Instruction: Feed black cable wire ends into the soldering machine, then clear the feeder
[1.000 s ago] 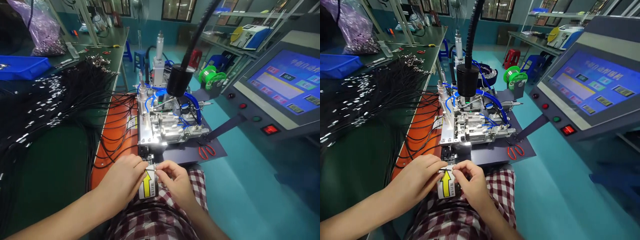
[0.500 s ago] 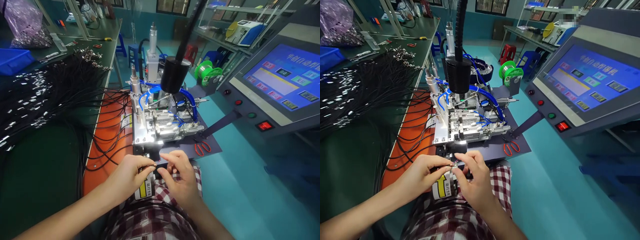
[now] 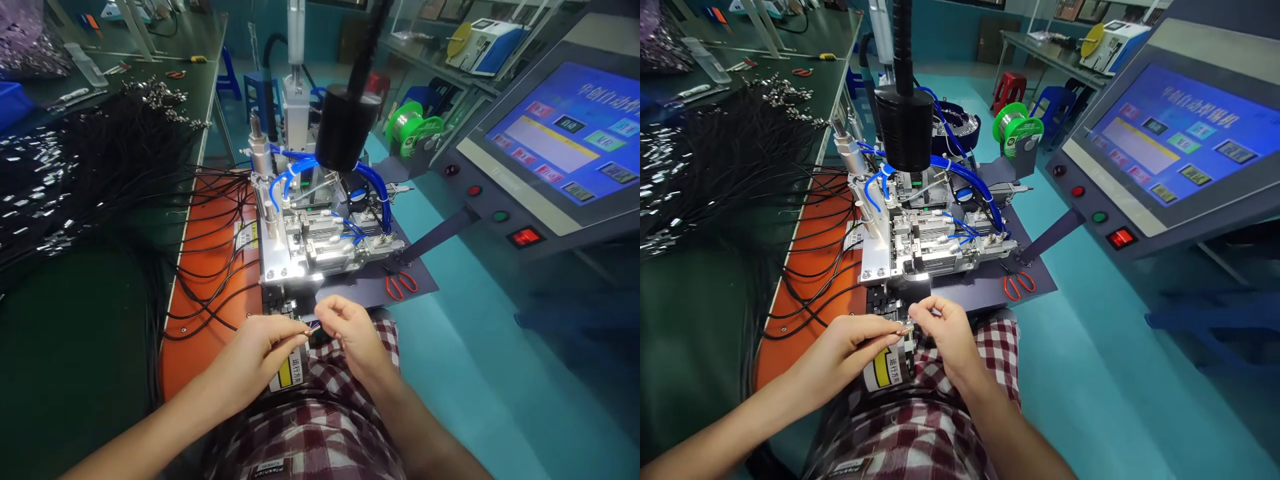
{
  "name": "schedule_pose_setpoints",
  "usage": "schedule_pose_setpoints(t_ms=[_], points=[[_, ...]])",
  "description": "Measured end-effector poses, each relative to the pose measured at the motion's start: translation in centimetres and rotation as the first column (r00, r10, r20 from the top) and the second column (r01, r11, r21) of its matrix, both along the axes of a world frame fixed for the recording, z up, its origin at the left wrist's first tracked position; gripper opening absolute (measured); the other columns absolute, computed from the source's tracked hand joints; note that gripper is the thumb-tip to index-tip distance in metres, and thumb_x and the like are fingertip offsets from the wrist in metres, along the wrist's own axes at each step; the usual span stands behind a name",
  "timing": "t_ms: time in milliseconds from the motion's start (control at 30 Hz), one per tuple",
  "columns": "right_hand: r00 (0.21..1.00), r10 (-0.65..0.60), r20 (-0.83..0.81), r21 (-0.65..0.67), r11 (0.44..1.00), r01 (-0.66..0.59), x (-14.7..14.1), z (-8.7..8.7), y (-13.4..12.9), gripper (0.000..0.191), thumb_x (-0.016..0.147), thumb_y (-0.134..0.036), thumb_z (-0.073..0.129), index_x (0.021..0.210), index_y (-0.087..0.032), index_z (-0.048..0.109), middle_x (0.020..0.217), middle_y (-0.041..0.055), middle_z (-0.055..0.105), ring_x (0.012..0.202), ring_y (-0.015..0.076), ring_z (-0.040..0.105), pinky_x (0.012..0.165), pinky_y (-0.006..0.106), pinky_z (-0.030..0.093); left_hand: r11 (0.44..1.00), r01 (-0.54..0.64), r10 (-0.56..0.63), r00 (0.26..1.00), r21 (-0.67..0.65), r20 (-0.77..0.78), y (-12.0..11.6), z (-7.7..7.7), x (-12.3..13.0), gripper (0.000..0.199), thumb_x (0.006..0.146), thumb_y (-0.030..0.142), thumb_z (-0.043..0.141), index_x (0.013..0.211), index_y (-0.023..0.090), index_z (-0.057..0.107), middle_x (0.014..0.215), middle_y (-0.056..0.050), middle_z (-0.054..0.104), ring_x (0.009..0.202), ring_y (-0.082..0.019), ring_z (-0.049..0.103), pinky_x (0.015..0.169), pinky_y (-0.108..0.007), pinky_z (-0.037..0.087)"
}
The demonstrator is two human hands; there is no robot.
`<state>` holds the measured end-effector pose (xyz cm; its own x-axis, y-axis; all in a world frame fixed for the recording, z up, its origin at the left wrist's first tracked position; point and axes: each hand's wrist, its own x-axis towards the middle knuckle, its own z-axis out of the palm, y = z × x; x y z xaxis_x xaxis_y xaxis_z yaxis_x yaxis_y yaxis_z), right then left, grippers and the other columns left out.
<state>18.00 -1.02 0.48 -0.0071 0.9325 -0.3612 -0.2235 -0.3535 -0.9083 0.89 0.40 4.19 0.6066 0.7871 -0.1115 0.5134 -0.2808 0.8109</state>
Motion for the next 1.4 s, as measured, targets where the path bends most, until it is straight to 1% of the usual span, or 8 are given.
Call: schedule_pose_setpoints(t_ms=[67, 300, 433, 533, 733, 967, 1233, 1400], points=[[0.998, -0.056, 0.028, 0.008, 0.998, 0.056, 0.2, 0.0, -0.1, 0.023, 0.072, -0.036, 0.067, 0.062, -0.018, 0.056, 0.053, -0.0066, 0.039, 0.051, 0.0089, 0.031, 0.049, 0.024, 0.024, 0.998, -0.028, 0.032, 0.997, -0.064, 0.064, 0.1, 0.0, -0.1, 0.023, 0.091, 0.026, 0.047, 0.091, 0.02, 0.069, 0.087, -0.001, 0.07, 0.077, -0.014, 0.063, 0.068, -0.023, 0.045], [0.991, 0.008, 0.133, 0.09, 0.996, -0.02, 0.2, 1.0, -1.1, 0.018, 0.077, -0.035, 0.063, 0.07, -0.019, 0.066, 0.063, -0.0027, 0.051, 0.052, 0.0095, 0.036, 0.049, 0.024, 0.029, 0.991, -0.078, 0.09, 0.99, -0.107, 0.109, 0.1, -0.1, -0.3, 0.021, 0.09, 0.026, 0.051, 0.095, 0.021, 0.071, 0.09, 0.0, 0.071, 0.081, -0.014, 0.064, 0.07, -0.023, 0.046], [0.99, 0.091, -0.11, -0.011, 0.996, -0.093, 0.1, 0.8, -0.9, 0.017, 0.076, -0.035, 0.065, 0.072, -0.018, 0.067, 0.062, -0.0028, 0.052, 0.05, 0.0078, 0.032, 0.047, 0.023, 0.025, 0.989, -0.053, 0.075, 0.984, -0.139, 0.159, 0.1, 0.0, -0.3, 0.023, 0.091, 0.026, 0.048, 0.093, 0.022, 0.071, 0.088, 0.001, 0.07, 0.082, -0.013, 0.063, 0.072, -0.022, 0.046], [0.932, 0.133, -0.336, -0.088, 0.981, -0.171, 0.1, 0.2, -0.5, 0.018, 0.073, -0.033, 0.068, 0.071, -0.016, 0.067, 0.061, -0.0034, 0.049, 0.048, 0.006, 0.027, 0.046, 0.022, 0.019, 0.987, -0.035, 0.063, 0.982, -0.157, 0.179, 0.2, 0.2, -0.4, 0.024, 0.092, 0.025, 0.047, 0.094, 0.022, 0.07, 0.089, 0.001, 0.069, 0.082, -0.013, 0.062, 0.073, -0.021, 0.045], [0.882, 0.145, -0.448, -0.073, 0.978, -0.198, -0.1, -0.4, -0.2, 0.021, 0.068, -0.032, 0.075, 0.068, -0.013, 0.065, 0.06, -0.0027, 0.049, 0.047, 0.004, 0.025, 0.045, 0.022, 0.015, 0.976, -0.035, 0.072, 0.983, -0.213, 0.169, 0.3, 0.1, -0.5, 0.027, 0.093, 0.028, 0.044, 0.091, 0.019, 0.069, 0.079, 0.001, 0.065, 0.071, -0.011, 0.054, 0.064, -0.02, 0.04], [0.874, 0.101, -0.475, -0.044, 0.99, -0.138, -1.0, -0.9, -0.6, 0.021, 0.071, -0.032, 0.074, 0.068, -0.014, 0.064, 0.062, -0.0024, 0.049, 0.048, 0.004, 0.026, 0.046, 0.021, 0.015, 0.956, -0.081, 0.137, 0.973, -0.283, 0.185, 0.0, -0.2, -0.7, 0.03, 0.093, 0.034, 0.042, 0.083, 0.018, 0.065, 0.063, 0.004, 0.048, 0.058, -0.009, 0.039, 0.051, -0.019, 0.031], [0.863, 0.103, -0.495, -0.031, 0.99, -0.136, -1.2, -0.8, -0.4, 0.019, 0.073, -0.03, 0.072, 0.069, -0.013, 0.064, 0.067, -0.0012, 0.054, 0.049, 0.0038, 0.028, 0.047, 0.021, 0.019, 0.944, -0.08, 0.146, 0.972, -0.321, 0.185, 0.1, -0.5, -0.8, 0.03, 0.093, 0.036, 0.041, 0.081, 0.018, 0.062, 0.058, 0.005, 0.043, 0.054, -0.008, 0.037, 0.049, -0.019, 0.029], [0.947, 0.029, -0.321, 0.049, 0.999, -0.015, -2.1, -1.3, -0.9, 0.018, 0.073, -0.029, 0.072, 0.068, -0.016, 0.061, 0.059, -0.0047, 0.05, 0.047, 0.0042, 0.031, 0.045, 0.02, 0.021, 0.941, -0.112, 0.177, 0.967, -0.319, 0.182, 0.1, -0.6, -0.7, 0.032, 0.093, 0.036, 0.041, 0.071, 0.017, 0.056, 0.058, 0.005, 0.043, 0.054, -0.008, 0.039, 0.049, -0.019, 0.03]])
